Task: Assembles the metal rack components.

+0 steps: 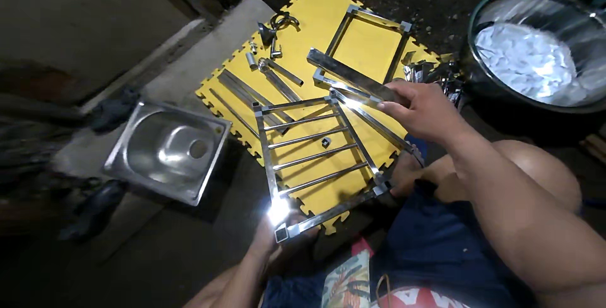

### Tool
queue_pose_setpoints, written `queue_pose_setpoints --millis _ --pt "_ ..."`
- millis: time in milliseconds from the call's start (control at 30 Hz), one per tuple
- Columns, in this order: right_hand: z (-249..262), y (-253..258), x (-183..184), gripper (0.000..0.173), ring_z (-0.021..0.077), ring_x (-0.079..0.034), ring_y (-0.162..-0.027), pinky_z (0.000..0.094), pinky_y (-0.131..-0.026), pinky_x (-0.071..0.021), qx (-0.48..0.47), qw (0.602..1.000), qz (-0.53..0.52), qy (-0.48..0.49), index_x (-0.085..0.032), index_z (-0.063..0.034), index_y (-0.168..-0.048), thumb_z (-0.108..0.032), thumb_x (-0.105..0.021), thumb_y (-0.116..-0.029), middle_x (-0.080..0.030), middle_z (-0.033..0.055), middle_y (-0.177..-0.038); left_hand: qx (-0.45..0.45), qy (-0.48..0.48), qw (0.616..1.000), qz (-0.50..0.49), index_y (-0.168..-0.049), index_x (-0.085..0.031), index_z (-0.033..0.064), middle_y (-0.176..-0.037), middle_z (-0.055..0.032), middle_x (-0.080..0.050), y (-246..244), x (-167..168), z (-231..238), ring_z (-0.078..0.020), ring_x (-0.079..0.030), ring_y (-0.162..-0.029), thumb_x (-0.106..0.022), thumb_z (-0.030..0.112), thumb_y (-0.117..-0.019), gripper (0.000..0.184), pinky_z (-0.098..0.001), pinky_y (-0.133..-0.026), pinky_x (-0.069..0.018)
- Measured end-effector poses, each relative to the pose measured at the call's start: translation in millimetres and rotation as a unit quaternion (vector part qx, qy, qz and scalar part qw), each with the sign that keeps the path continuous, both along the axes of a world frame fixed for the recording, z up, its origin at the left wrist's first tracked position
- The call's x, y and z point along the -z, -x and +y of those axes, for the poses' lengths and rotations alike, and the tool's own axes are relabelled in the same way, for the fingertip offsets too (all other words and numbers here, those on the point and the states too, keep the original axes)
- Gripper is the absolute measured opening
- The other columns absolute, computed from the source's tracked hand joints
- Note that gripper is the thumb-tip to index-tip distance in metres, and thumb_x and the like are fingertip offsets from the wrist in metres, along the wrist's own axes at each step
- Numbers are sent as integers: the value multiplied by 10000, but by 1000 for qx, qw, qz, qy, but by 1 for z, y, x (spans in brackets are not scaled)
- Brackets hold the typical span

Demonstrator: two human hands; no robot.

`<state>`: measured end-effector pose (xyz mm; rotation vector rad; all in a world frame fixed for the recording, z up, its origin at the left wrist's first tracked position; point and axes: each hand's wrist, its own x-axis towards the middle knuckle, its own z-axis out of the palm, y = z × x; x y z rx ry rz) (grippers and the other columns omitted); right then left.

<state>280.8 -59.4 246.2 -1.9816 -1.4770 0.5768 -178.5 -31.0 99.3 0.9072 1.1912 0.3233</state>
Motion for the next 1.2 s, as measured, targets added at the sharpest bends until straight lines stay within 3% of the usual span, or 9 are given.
queue_pose_setpoints --millis 200,300,467,633,800,867,900,1033,1200 --pt "-1 -5 4 447 302 -689 -1043 578 -914 -547 -7 991 -42 123 -584 -186 -1441 -280 -624 -1006 -710 120 -1167 56 13 974 217 -1348 -529 23 -965 -134 -726 1 32 -5 -215 -726 -813 -575 203 -1048 353 -394 -742 -626" --pt "1 1 11 382 332 -710 -904 587 -792 -577 0 984 -94 148 -599 -137 -1312 -233 -704 -957 -718 126 -1004 174 8 926 336 -1609 -195 75 -1222 -175 -659 1 40 2 -263 -696 -1041 -596 285 -1020 743 -480 -910 -583" --pt "11 13 15 209 332 -694 -962 584 -834 -569 -5 985 -110 130 -696 -90 -1116 -202 -720 -941 -706 135 -1014 225 58 863 448 -1527 -323 -57 -1367 -277 -557 -26 49 4 -379 -587 -1239 -733 295 -881 842 -569 -1015 -502" --pt "14 23 12 227 312 -696 -940 557 -811 -579 3 989 -109 97 -694 -105 -1126 -230 -740 -941 -698 117 -1011 86 161 919 350 -1143 -621 -14 -902 -119 -667 -54 77 -37 -207 -646 -734 -636 83 -921 243 -381 -654 -551" --pt "17 32 8 192 292 -701 -944 536 -819 -589 -14 991 -100 91 -700 -94 -1095 -206 -736 -944 -700 112 -1017 142 126 920 343 -1205 -595 -14 -954 -123 -613 -98 12 -36 -183 -579 -750 -578 114 -978 262 -347 -646 -489" --pt "16 33 10 182 283 -698 -930 519 -808 -591 -24 991 -108 80 -697 -97 -1089 -205 -726 -946 -697 104 -998 173 14 945 277 -1196 -574 -133 -876 -195 -635 -64 46 -39 -187 -607 -640 -559 117 -958 345 -319 -491 -491" --pt "16 34 11 183 285 -700 -935 521 -816 -589 -27 990 -111 77 -696 -93 -1091 -204 -723 -948 -700 106 -999 187 84 923 325 -1317 -536 -51 -1033 -172 -624 -64 49 -28 -204 -617 -801 -554 157 -1012 369 -358 -654 -523" --pt "14 32 19 178 282 -695 -935 515 -807 -584 -26 988 -127 87 -696 -104 -1094 -209 -712 -951 -698 98 -992 94 96 908 397 -1334 -569 33 -1035 -165 -660 -44 127 -17 -255 -649 -821 -664 106 -907 444 -442 -675 -553" --pt "13 32 27 165 276 -690 -901 507 -778 -587 -25 986 -137 93 -695 -107 -1061 -206 -731 -934 -689 93 -965 92 88 920 370 -1276 -590 35 -977 -134 -694 -20 156 8 -225 -689 -775 -672 133 -908 390 -421 -687 -592"
